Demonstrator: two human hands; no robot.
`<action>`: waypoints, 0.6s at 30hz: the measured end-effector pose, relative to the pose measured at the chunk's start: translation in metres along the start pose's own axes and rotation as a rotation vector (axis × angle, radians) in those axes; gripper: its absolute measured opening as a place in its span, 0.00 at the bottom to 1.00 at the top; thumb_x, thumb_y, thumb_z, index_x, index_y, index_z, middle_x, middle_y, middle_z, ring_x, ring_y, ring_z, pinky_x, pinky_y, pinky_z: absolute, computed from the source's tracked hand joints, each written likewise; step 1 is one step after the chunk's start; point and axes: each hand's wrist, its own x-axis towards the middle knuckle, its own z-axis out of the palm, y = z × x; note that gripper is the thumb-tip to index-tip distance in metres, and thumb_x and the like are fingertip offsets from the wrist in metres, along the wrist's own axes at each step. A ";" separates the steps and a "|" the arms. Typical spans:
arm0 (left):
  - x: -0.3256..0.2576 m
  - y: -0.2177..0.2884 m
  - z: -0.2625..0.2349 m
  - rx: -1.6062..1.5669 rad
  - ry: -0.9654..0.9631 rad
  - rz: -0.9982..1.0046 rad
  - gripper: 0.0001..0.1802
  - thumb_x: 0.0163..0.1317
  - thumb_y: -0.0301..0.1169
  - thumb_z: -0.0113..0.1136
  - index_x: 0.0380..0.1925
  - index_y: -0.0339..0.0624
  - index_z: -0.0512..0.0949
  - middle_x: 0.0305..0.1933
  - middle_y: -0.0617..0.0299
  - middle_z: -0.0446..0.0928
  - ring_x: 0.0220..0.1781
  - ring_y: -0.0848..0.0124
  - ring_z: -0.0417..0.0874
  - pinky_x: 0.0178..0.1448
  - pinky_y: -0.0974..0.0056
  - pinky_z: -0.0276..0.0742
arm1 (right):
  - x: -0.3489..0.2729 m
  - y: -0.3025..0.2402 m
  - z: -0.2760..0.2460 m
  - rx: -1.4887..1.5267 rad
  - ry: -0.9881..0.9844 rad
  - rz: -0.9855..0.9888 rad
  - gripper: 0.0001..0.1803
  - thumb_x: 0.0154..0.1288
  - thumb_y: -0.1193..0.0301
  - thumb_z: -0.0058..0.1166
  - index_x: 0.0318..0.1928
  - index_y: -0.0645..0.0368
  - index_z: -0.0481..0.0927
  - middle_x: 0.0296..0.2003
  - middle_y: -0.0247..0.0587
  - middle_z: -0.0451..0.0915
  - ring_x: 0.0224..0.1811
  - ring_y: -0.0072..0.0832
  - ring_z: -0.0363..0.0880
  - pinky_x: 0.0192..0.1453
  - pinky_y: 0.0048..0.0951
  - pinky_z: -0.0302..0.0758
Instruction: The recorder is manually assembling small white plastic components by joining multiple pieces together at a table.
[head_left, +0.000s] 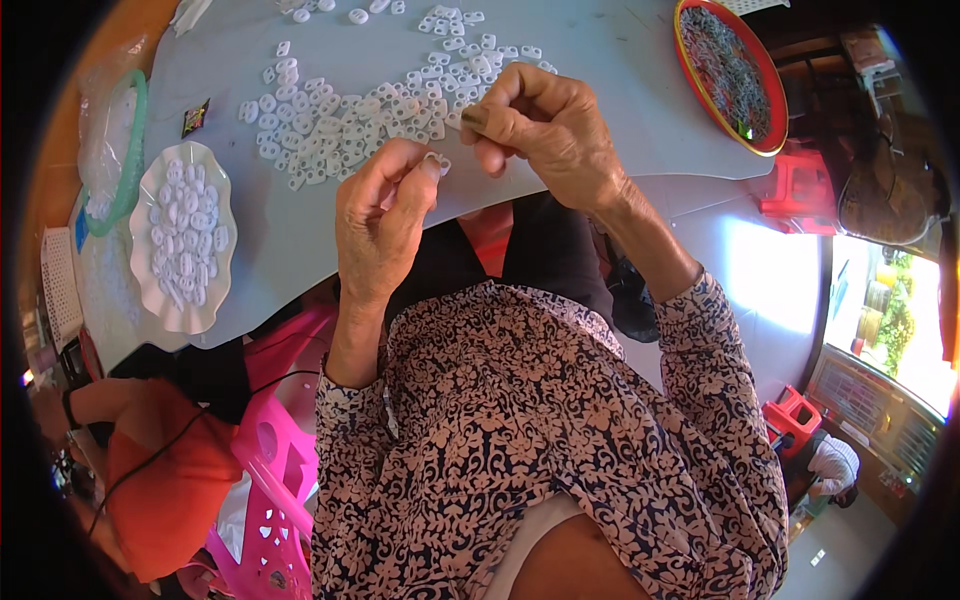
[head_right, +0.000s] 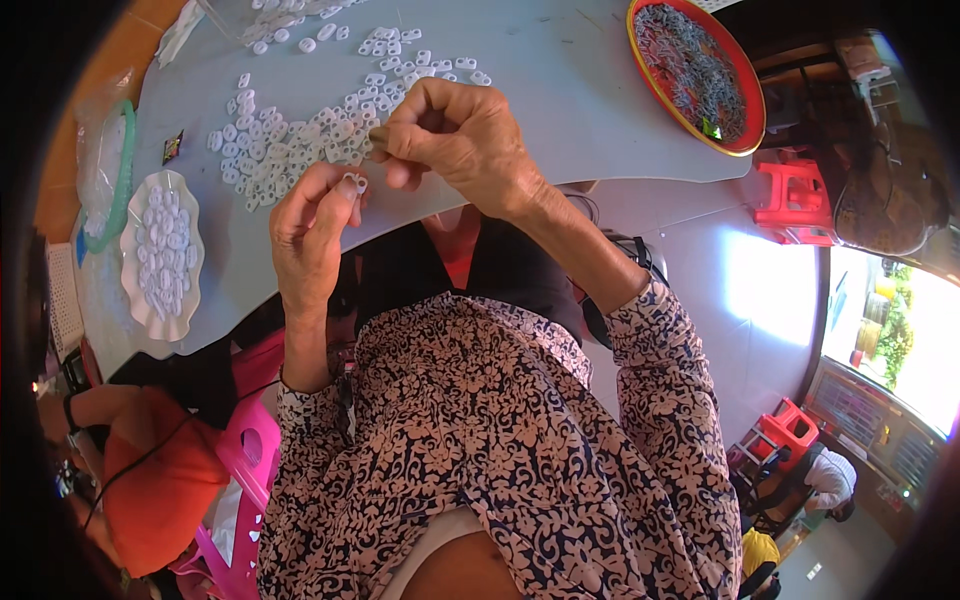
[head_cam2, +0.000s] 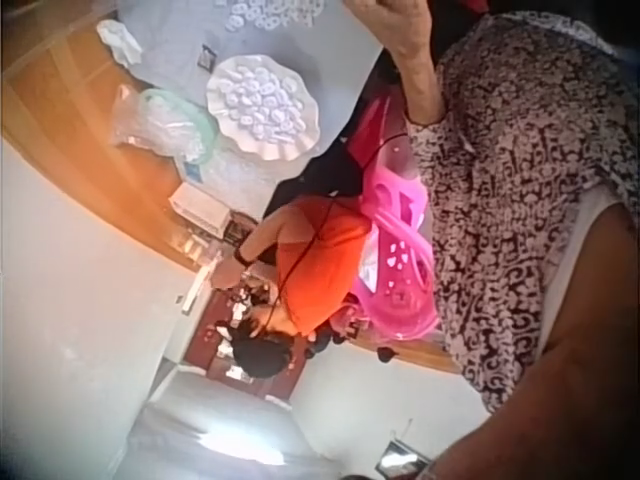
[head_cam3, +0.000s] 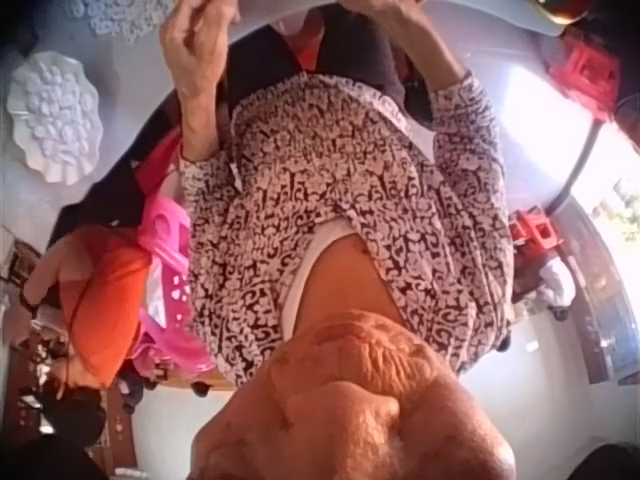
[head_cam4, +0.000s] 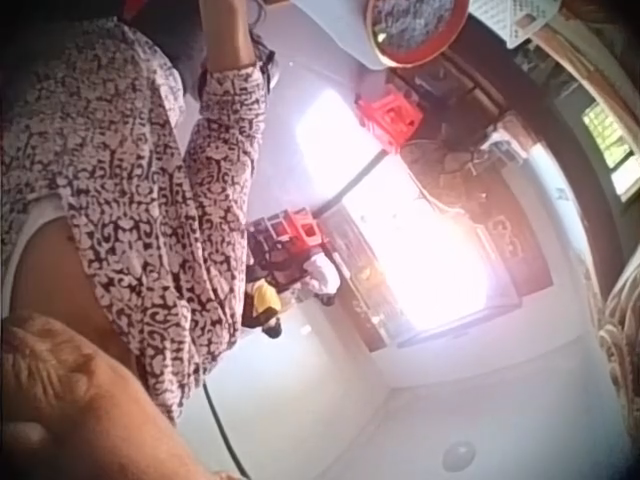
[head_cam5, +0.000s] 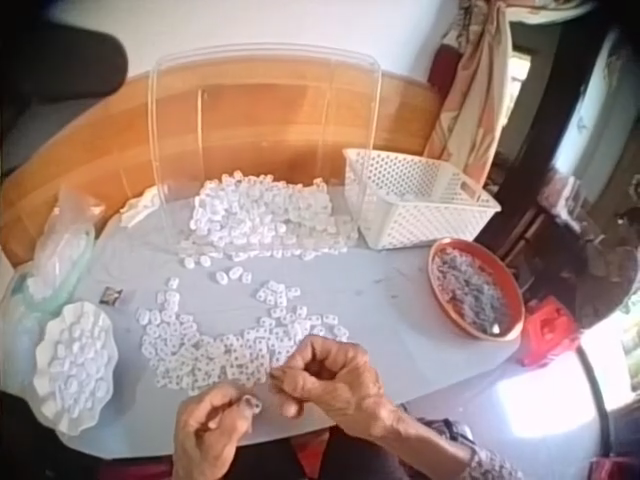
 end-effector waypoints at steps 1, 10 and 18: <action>0.000 -0.001 -0.001 0.002 -0.001 0.000 0.06 0.61 0.27 0.54 0.27 0.36 0.74 0.20 0.71 0.65 0.22 0.83 0.62 0.25 0.75 0.56 | 0.000 0.000 -0.001 0.007 0.018 0.016 0.07 0.64 0.74 0.55 0.31 0.65 0.76 0.28 0.42 0.80 0.24 0.18 0.76 0.29 0.19 0.76; 0.001 -0.002 0.000 0.007 -0.002 0.011 0.06 0.61 0.27 0.54 0.27 0.36 0.74 0.21 0.71 0.66 0.23 0.83 0.63 0.25 0.76 0.57 | -0.004 0.001 0.000 -0.202 -0.073 0.027 0.07 0.64 0.73 0.55 0.39 0.65 0.82 0.28 0.36 0.80 0.26 0.17 0.75 0.32 0.20 0.75; -0.001 -0.002 -0.001 0.014 -0.042 0.020 0.06 0.61 0.27 0.53 0.28 0.36 0.74 0.21 0.71 0.66 0.23 0.84 0.61 0.25 0.76 0.56 | -0.001 0.003 0.002 -0.187 -0.122 -0.024 0.06 0.63 0.76 0.55 0.40 0.63 0.81 0.28 0.34 0.81 0.28 0.15 0.78 0.35 0.18 0.77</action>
